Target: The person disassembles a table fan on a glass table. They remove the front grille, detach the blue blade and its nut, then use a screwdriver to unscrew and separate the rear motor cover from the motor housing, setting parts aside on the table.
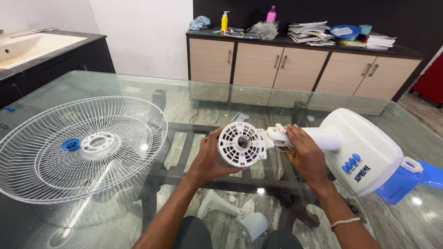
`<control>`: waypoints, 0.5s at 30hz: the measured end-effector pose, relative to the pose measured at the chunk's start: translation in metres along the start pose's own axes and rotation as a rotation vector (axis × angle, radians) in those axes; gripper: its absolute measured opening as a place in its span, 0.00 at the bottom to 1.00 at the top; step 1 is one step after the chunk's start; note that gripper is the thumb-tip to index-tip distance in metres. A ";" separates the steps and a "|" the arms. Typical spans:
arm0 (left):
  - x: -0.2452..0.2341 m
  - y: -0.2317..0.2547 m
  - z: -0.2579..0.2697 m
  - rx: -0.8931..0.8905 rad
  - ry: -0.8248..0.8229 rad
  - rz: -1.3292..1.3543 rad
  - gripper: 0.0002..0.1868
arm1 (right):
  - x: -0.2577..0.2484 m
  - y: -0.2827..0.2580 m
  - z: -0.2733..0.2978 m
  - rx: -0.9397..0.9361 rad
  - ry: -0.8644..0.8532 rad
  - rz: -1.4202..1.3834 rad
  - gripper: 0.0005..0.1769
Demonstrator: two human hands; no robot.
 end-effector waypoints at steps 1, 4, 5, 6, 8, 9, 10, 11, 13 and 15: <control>0.000 -0.001 0.001 0.005 0.000 -0.003 0.64 | 0.000 0.000 0.001 0.003 0.004 -0.004 0.39; 0.002 -0.005 -0.001 0.047 0.014 0.004 0.64 | 0.002 0.000 0.004 0.017 0.025 -0.005 0.39; 0.002 -0.006 -0.003 0.077 0.027 0.015 0.63 | 0.004 -0.001 0.005 0.013 0.029 0.009 0.38; 0.002 -0.007 -0.005 0.108 0.039 0.025 0.63 | 0.007 -0.001 0.004 0.009 0.033 0.022 0.38; 0.004 -0.012 -0.007 0.011 -0.006 0.075 0.62 | 0.012 -0.001 0.004 0.005 0.041 0.032 0.38; 0.006 -0.014 -0.009 -0.036 -0.028 0.104 0.62 | 0.014 0.001 0.004 0.004 0.044 0.031 0.37; 0.006 -0.014 -0.012 -0.014 -0.003 0.062 0.62 | 0.015 0.004 0.003 0.003 0.047 0.031 0.37; 0.006 -0.015 -0.014 0.006 0.022 0.019 0.62 | 0.017 0.005 0.003 0.001 0.050 0.038 0.37; 0.004 -0.016 -0.014 0.013 0.061 -0.054 0.61 | 0.021 0.007 0.003 -0.001 0.059 0.051 0.36; 0.006 -0.018 -0.014 -0.010 0.093 -0.111 0.60 | 0.025 0.007 0.003 0.005 0.057 0.035 0.36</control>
Point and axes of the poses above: each hand's wrist, its own z-axis away from the middle knuckle, its own x-axis out of the palm, y = z × x, the point moved 3 cm from there along -z, towards the middle knuckle, and after that the axes turned 13 degrees about -x, right-handed, at the moved point
